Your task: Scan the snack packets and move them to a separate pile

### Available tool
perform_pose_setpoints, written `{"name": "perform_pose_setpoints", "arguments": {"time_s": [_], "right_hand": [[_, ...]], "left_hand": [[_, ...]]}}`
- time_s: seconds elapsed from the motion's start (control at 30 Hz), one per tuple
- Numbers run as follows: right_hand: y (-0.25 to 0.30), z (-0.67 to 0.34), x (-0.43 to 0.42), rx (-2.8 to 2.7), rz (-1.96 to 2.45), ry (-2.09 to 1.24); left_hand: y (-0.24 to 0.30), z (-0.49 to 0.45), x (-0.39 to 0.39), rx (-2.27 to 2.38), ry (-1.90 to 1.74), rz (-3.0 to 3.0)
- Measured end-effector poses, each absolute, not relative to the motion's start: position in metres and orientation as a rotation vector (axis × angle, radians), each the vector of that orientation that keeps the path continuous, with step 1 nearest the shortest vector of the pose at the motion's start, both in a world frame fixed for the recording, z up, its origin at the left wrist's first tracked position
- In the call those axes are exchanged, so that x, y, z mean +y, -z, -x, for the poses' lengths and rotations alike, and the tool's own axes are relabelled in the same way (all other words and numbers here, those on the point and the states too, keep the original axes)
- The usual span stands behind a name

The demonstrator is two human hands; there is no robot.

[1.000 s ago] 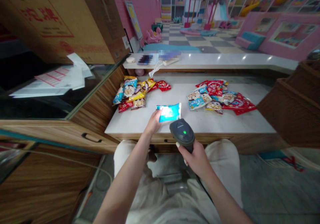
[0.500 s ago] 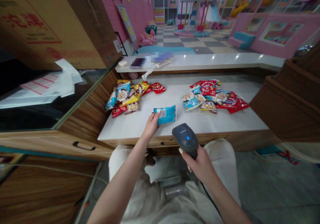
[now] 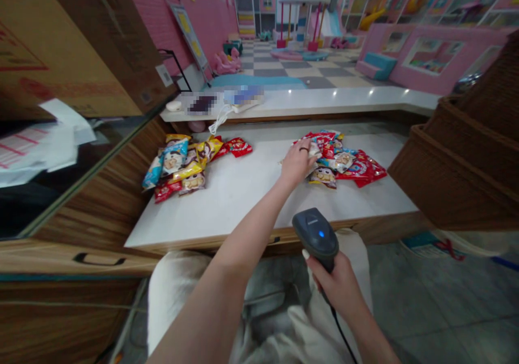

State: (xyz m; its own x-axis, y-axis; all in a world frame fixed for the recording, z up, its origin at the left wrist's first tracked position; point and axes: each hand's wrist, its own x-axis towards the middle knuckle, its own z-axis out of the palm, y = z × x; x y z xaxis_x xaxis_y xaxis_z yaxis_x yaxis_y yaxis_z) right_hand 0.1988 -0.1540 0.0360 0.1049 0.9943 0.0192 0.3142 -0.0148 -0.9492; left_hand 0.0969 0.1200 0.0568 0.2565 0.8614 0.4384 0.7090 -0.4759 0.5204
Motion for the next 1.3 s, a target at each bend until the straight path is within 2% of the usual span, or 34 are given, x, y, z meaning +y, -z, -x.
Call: {"name": "perform_pose_setpoints", "arguments": {"time_s": [0.1,0.23,0.37,0.57,0.9,1.0,1.13,1.3], "right_hand": [[-0.029,-0.204,-0.152,-1.304,1.499,-1.070],[-0.012,-0.204,-0.152,-1.285,1.523,-1.101],[-0.003,-0.195,-0.150,-1.292,1.515,-1.091],[-0.017,-0.186,-0.143,-1.329,1.499,-1.111],[-0.024,-0.193,-0.142,-1.365,1.536,-1.015],[-0.025,-0.191,-0.142,-1.396,1.520,-0.996],[-0.024,-0.185,-0.147,-1.395,1.480,-1.001],[-0.021,-0.178,-0.155,-1.419,1.417,-1.055]], "left_hand": [[-0.052,-0.107,0.123,1.437,-0.686,-2.525],[-0.051,-0.083,0.123,1.431,-0.847,-2.510],[-0.050,-0.019,0.138,1.678,-0.997,-2.358],[-0.033,0.072,0.167,2.118,-0.743,-2.146],[-0.015,0.104,0.196,2.032,-0.536,-2.215],[-0.014,0.100,0.172,1.958,-0.695,-2.172],[-0.010,0.095,0.108,1.603,-1.175,-1.961],[-0.001,0.097,0.027,1.291,-1.547,-1.281]]}}
